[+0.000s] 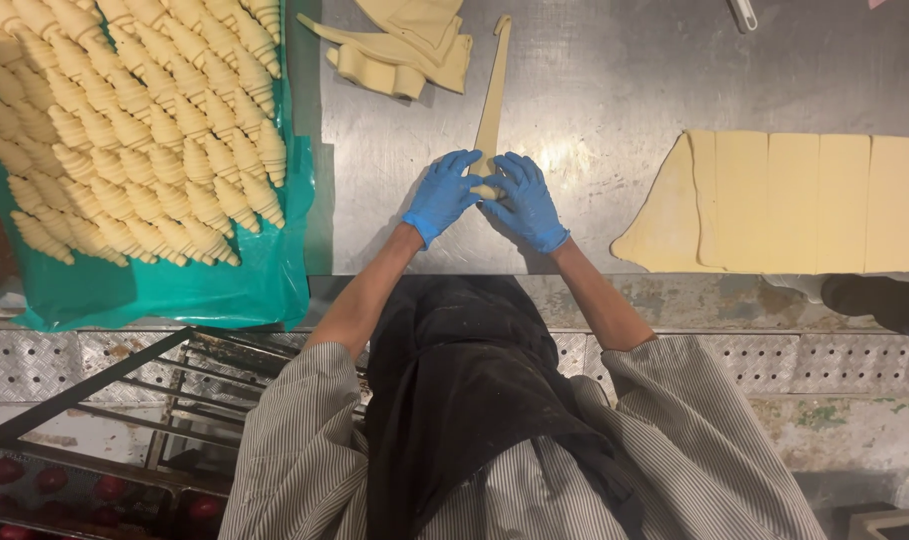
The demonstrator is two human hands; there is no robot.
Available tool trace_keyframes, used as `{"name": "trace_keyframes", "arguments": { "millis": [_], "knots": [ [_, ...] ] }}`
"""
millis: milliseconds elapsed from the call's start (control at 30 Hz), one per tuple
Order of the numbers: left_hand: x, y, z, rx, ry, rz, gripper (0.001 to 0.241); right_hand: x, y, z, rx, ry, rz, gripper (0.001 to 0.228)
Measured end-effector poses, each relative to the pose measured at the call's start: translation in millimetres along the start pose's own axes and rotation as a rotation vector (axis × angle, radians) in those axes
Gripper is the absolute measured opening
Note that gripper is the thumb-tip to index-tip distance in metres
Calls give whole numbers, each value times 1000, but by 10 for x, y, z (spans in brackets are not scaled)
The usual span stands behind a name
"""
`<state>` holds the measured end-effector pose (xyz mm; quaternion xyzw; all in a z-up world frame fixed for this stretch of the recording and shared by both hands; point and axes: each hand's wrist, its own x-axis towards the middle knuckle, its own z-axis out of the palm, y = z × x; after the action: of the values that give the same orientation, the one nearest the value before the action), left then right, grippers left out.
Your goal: Rolling cut dough triangles into croissant shapes and placing them in a storage tray.
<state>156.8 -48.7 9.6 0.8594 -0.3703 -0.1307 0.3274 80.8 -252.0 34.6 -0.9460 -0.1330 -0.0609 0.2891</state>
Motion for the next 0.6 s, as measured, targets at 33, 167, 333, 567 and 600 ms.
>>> {"name": "trace_keyframes", "arguments": {
  "millis": [33, 167, 333, 567, 600],
  "knots": [
    [28, 53, -90, -7, 13, 20, 31, -11, 52, 34, -10, -5, 3, 39],
    [154, 255, -174, 37, -37, 75, 53, 16, 80, 67, -44, 30, 35, 48],
    [233, 177, 34, 18, -90, 17, 61, 1, -120, -37, 460, 160, 203, 79],
    [241, 360, -523, -1218, 27, -312, 47, 539, -175, -581, 605, 47, 101, 109],
    [211, 407, -605, -1215, 36, -310, 47, 627, -259, -738, 607, 45, 92, 109]
  ]
}}
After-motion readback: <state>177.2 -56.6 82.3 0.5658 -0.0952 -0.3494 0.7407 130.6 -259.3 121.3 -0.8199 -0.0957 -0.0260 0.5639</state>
